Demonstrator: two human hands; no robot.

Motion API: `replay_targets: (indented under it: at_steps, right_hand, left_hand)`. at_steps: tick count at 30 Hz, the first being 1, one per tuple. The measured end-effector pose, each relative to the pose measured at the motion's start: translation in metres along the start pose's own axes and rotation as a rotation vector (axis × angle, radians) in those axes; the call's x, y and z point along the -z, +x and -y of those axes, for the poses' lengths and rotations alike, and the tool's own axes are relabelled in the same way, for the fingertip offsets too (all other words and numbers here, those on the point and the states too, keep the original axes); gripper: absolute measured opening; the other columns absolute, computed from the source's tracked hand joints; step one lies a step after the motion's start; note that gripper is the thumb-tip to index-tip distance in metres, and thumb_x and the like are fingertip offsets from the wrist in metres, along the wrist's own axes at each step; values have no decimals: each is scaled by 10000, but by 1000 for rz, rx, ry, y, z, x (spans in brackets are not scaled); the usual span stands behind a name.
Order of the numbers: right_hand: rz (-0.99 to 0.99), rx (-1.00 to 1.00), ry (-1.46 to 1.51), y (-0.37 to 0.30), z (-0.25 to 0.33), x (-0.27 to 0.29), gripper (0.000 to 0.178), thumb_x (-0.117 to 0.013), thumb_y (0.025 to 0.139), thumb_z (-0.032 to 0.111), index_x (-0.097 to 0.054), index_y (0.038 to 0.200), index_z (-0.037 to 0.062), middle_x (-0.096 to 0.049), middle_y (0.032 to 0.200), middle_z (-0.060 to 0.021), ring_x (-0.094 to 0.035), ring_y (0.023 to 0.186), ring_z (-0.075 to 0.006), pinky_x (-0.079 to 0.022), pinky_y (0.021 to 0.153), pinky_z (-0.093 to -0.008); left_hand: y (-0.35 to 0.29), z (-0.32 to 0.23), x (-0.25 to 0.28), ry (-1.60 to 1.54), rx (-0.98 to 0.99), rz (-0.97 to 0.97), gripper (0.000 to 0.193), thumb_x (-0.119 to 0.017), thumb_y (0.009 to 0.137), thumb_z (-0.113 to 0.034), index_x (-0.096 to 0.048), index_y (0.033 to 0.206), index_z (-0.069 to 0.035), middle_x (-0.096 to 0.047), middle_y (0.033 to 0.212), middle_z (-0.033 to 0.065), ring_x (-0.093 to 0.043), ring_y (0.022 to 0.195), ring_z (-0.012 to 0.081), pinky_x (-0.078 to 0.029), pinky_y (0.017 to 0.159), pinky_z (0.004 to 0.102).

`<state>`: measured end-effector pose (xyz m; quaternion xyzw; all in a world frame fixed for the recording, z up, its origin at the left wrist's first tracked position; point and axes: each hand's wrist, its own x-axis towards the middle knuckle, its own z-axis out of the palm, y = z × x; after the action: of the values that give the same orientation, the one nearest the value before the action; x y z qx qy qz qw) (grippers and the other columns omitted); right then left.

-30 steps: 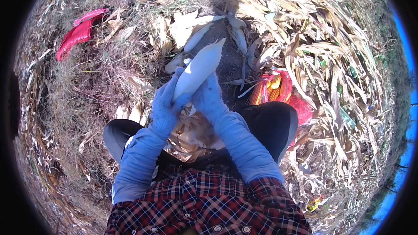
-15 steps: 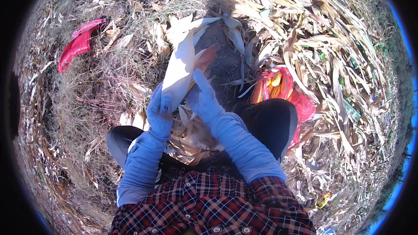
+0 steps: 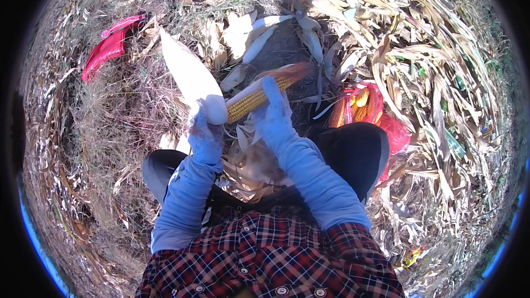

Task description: The person sits on the ground and repeatedly shucks corn cobs by hand, removing the husks and silk. Each shucked cob is placed into a red mesh bag beside them.

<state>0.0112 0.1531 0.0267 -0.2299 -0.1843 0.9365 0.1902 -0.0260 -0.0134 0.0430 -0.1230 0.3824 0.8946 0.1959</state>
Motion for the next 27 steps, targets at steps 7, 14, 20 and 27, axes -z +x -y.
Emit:
replay_targets:
  at_steps: [7,14,20,27]
  right_hand:
    - [-95,79,-120,-7,5,-16,508,-786,935,316,-532,1337,136,-611,1218,-85,-629,1126,-250,-544,1007,-452]
    - [-77,85,-178,-16,7,-27,524,-786,939,281,-508,1365,150,-604,1240,-75,-623,1146,-226,-561,984,-415]
    - [-52,88,-140,-8,2,-16,481,-791,935,269,-536,1321,134,-607,1226,-74,-625,1142,-236,-562,980,-433]
    - [-84,27,-57,-5,-4,-9,481,-755,963,332,-521,1330,125,-585,1221,-68,-600,1162,-244,-530,1018,-460]
  left_hand:
    - [15,-3,33,1008,-404,322,418,-634,1020,-112,-487,1396,-4,-637,1224,115,-651,1108,198,-576,905,316]
    - [2,-5,-14,423,-103,337,468,-739,934,-49,-521,1346,-8,-647,1240,91,-653,1092,177,-568,933,331]
    - [14,8,17,320,-99,272,416,-513,1095,-231,-506,1409,42,-618,1341,129,-641,1180,211,-519,1038,348]
    - [22,5,14,233,-213,411,563,-411,1110,-490,-497,1418,-27,-581,1328,136,-546,1325,275,-438,1154,406]
